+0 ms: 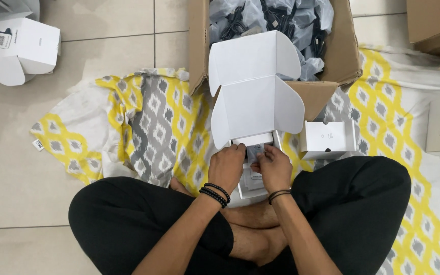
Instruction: The person unboxes electronic devices from white boxes and organizes their components and cables.
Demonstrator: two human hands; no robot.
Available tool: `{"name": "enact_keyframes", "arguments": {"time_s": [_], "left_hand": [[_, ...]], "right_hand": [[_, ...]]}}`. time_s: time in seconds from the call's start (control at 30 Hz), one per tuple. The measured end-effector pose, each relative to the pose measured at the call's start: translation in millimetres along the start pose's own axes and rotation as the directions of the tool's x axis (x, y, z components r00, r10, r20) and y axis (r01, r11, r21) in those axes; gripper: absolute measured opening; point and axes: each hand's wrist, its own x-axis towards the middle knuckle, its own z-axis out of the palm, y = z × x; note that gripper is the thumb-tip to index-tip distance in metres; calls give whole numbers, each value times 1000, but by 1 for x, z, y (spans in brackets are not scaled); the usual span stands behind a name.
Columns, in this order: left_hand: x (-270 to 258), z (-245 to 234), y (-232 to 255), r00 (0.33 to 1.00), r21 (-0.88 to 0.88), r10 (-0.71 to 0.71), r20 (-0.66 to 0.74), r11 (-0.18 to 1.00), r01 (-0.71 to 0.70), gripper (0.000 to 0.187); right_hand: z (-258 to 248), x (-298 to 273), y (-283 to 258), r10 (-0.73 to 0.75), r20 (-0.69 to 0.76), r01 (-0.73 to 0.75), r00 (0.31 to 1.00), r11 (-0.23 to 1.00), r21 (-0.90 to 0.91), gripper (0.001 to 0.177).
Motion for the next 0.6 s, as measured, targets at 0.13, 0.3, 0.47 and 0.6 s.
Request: {"name": "enact_keyframes", "arguments": {"time_s": [0.13,0.3,0.47,0.6], "left_hand": [[1,6,-2,1000,-11,-14,2,1000,14,12],[2,2,1,999,47,-10,46,999,8,13],[-7,-24,30,996,145,18,89,989,-31,9],[-6,-23,76,984,-311,139,-108,936,-166,17]], "right_hand": [[4,-1,-12,-60,-69,55,996,996,-65,36],[-9,-6,-6,-159,-32,149,987,968,-200,32],[-60,-33,-27,-211,131,238,969,940,-245,34],[-134,-27,-45,-648,11,488,762,563,-667,24]]}}
